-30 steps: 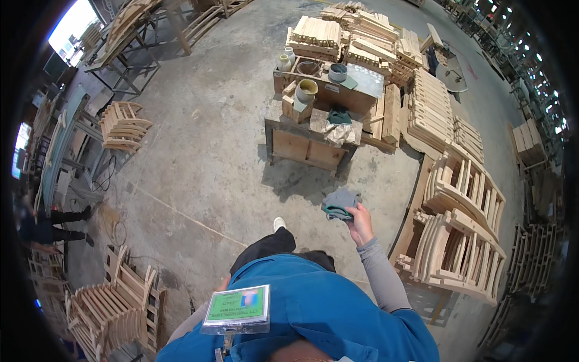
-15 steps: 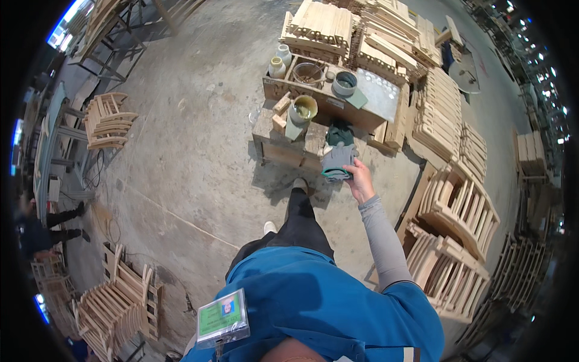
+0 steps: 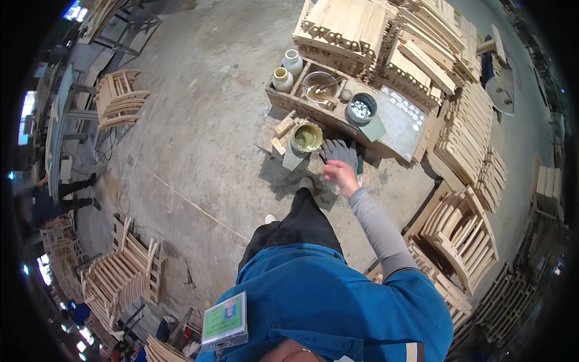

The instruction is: The person applies a finish to wooden chair frames using a brush, then mixes substances in a container while sitting on the floor, and finally handles cardboard pieces. The person works in a workshop with other workers visible in the background.

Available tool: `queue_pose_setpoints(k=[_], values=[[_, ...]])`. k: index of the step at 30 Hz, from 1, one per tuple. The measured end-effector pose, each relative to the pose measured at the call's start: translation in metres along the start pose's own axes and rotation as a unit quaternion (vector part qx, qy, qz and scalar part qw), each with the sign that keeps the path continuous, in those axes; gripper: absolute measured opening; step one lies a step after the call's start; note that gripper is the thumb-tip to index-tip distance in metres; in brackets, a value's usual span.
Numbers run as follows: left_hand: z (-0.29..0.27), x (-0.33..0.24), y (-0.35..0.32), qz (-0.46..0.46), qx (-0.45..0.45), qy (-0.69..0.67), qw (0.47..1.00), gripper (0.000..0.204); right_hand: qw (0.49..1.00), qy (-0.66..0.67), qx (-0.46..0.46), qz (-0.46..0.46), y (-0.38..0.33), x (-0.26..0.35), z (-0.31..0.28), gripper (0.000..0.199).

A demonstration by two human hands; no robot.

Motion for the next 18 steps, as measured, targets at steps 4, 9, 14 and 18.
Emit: queue_pose_setpoints(k=[4, 9, 14, 18], values=[[0.006, -0.01, -0.005, -0.012, -0.008, -0.004, 1.0, 0.045, 0.997, 0.035, -0.065, 0.02, 0.011, -0.013, 0.062, 0.03], [0.008, -0.009, -0.005, -0.014, -0.007, -0.012, 1.0, 0.044, 0.997, 0.073, -0.029, 0.006, 0.025, -0.018, 0.078, 0.012], [0.003, -0.001, -0.006, -0.01, -0.008, -0.023, 1.0, 0.043, 0.993, -0.022, -0.03, -0.109, 0.024, -0.01, 0.066, 0.01], [-0.002, 0.003, -0.004, -0.003, -0.006, -0.026, 1.0, 0.042, 0.982, -0.158, -0.024, -0.101, 0.032, 0.01, 0.054, 0.011]])
Point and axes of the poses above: each hand's wrist, its own y-axis towards the middle knuckle, its own z-axis out of the palm, x = y × z, the point moved 2 cm from there along y, towards the middle knuckle, and after that the axes turned 7 degrees about z, right-handed, at the moved point
